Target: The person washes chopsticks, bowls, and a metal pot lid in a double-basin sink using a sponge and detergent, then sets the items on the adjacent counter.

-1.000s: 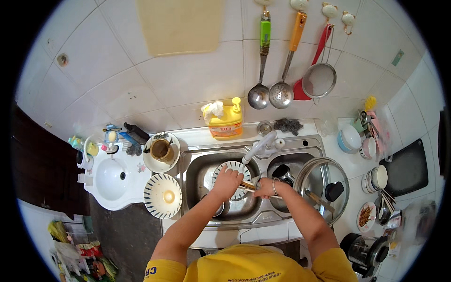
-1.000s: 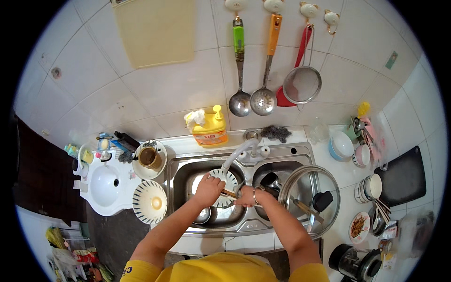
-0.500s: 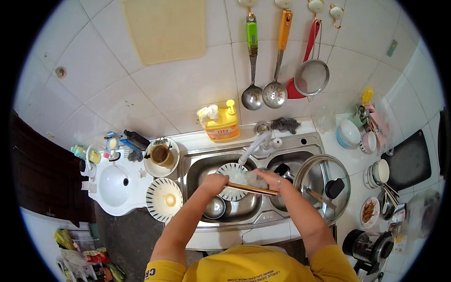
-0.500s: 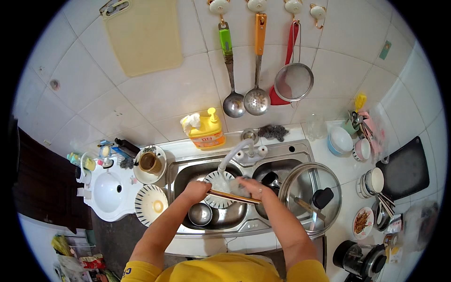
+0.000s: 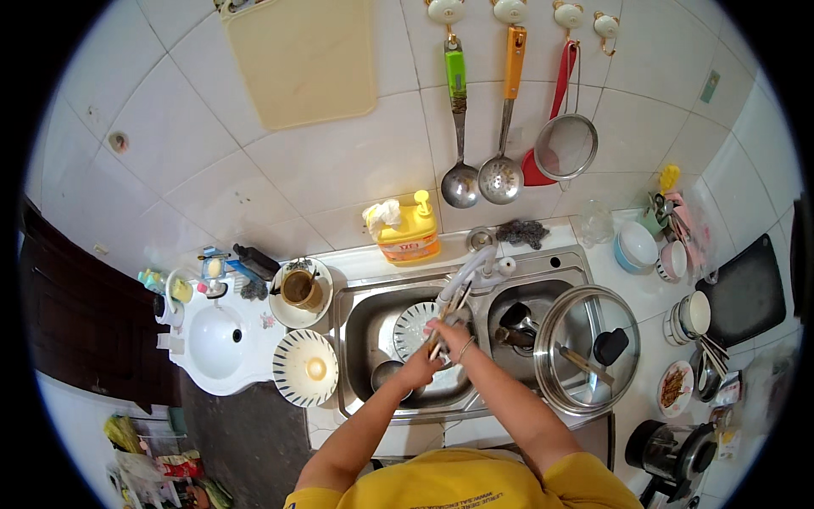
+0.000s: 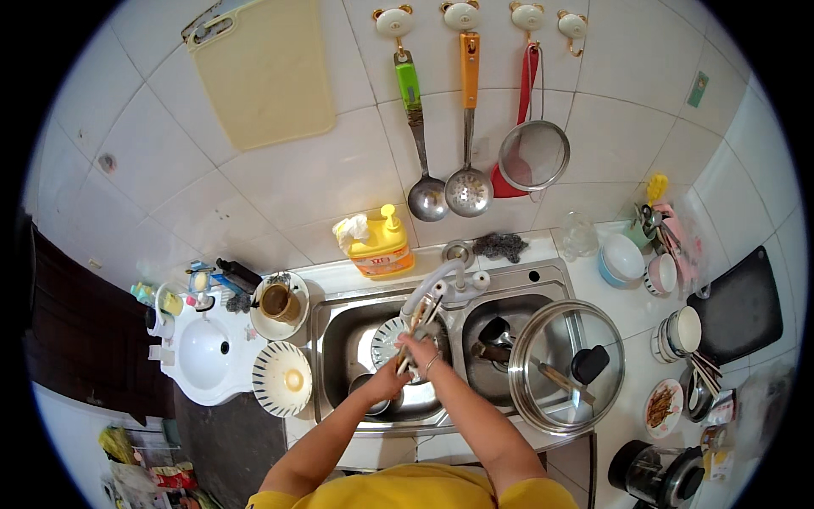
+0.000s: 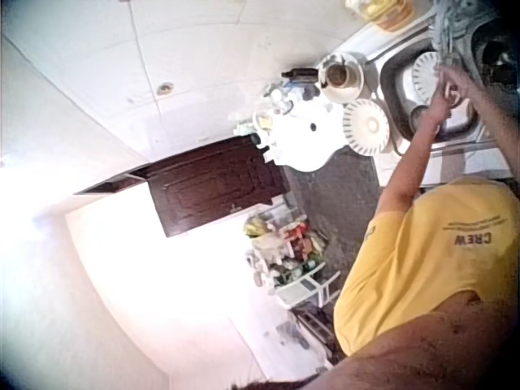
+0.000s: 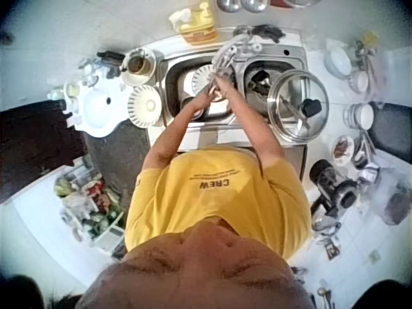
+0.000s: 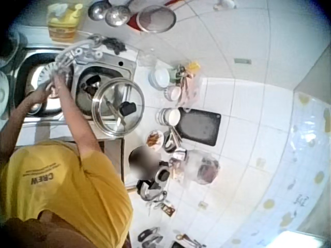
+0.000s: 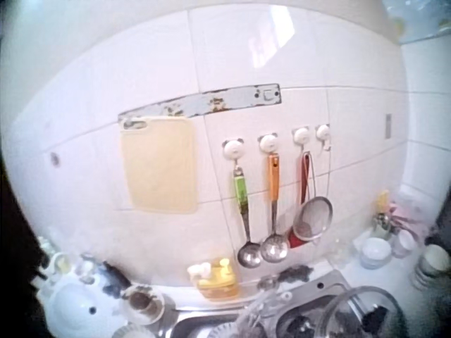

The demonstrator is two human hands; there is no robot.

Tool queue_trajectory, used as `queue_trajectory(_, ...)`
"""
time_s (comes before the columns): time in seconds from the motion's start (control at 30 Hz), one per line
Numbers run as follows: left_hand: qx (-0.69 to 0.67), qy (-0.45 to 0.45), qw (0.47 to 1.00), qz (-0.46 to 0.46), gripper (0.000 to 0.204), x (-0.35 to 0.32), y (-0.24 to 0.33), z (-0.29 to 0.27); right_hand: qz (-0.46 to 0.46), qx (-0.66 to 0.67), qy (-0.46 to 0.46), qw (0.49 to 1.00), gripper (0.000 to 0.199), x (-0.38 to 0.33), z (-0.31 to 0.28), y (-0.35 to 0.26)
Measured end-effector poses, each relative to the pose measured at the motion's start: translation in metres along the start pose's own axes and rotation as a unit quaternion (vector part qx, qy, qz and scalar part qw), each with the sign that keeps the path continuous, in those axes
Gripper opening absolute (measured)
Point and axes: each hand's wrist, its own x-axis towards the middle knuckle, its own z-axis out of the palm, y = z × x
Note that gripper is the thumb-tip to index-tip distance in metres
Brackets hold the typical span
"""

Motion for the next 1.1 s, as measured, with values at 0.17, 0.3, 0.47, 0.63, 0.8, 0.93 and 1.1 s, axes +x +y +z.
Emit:
queue_trajectory(0.17,-0.203,-0.152,0.955,-0.154,0.028,-0.031,0.008,-0.001,-0.044,0.177,-0.038,0.983,0.017,0.008,-0.003,-0.046)
queue_trajectory(0.3,-0.348,-0.201,0.897,-0.184,0.045,-0.030,0.010,-0.011,0.094,0.190,-0.190,0.959,0.026,-0.017,0.022,-0.013)
queue_trajectory(0.47,-0.270,-0.153,0.936,-0.165,0.037,-0.033,0.006,-0.015,-0.004,0.059,-0.013,0.998,0.033,0.000,0.014,-0.026)
queue_trajectory(0.63,-0.240,-0.028,0.968,-0.061,0.030,-0.041,-0.017,-0.003,-0.072,0.121,0.045,0.989,0.028,0.018,-0.008,-0.054)
queue_trajectory(0.8,-0.093,0.131,0.983,0.091,0.020,-0.036,-0.027,0.000,-0.094,0.177,0.138,0.970,0.028,0.006,0.000,-0.053)
queue_trajectory(0.93,-0.162,0.115,0.978,0.055,0.017,-0.021,-0.024,-0.005,-0.059,0.196,-0.045,0.978,0.023,-0.006,0.007,-0.035)
queue_trajectory(1.1,-0.300,0.044,0.952,-0.040,0.031,-0.008,-0.019,-0.010,0.045,0.064,-0.116,0.990,0.022,-0.028,0.010,0.006)
